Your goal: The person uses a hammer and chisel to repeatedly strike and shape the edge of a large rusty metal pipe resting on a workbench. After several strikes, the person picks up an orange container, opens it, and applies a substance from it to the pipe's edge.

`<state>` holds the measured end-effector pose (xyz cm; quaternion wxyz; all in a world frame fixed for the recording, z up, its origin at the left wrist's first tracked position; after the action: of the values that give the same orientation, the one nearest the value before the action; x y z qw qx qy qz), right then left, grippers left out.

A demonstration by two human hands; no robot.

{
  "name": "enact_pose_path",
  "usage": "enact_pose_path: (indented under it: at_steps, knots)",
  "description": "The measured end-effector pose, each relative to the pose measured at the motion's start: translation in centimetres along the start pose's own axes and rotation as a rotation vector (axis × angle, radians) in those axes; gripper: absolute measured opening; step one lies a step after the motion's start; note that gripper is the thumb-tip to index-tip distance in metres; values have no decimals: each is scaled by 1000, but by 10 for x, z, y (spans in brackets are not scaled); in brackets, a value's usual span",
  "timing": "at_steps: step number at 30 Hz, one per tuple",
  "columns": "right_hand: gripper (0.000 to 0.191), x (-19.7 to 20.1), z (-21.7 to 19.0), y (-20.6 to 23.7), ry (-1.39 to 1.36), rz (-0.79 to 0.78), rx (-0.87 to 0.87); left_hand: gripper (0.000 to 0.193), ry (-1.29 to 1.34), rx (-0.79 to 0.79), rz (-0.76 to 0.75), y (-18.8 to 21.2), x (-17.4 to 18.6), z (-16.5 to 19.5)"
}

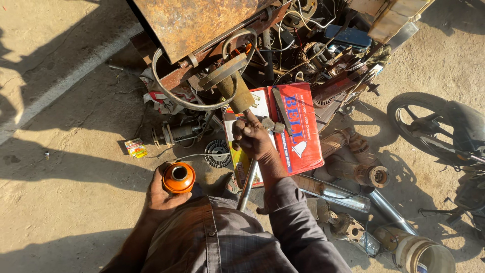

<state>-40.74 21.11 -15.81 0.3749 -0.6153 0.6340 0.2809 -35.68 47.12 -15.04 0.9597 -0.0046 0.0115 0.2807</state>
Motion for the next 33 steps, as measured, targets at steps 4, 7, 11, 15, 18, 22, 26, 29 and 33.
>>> enact_pose_path:
  at_steps: [4,7,11,15,18,22,26,29,33]
  knots:
    - [72,-4,4,6,-363,-4,204,84,-184,1,-15,-1,2,8]
    - [80,-1,5,1,-407,-2,237,83,-74,85,47,14,10,9]
    - [81,-11,6,-11,-339,-152,160,82,-276,244,155,30,32,12]
    - [86,1,14,-7,29,-51,13,76,-319,352,209,41,49,8]
    - [88,20,8,-4,514,89,-149,80,-337,323,218,39,53,10]
    - [53,10,-36,-14,1594,137,-267,80,-154,147,158,24,44,13]
    - [53,-5,-70,-10,2347,289,-426,84,-121,45,102,7,36,15]
    - [52,-15,-67,-17,2344,269,-296,82,-163,8,64,-1,32,13]
    - [46,8,-29,-31,1521,152,-284,82,-5,-24,65,-7,32,2]
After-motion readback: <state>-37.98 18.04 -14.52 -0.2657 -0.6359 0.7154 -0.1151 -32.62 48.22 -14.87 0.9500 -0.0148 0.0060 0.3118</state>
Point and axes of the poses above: each hand's wrist, its own y-axis away from the middle knuckle, its own x-axis out of the back of the hand, z = x × y, the point moved 10 cm from there along -y, towards the middle knuckle, and after that the axes turned 11 degrees about -z, right-handed, at the moved point
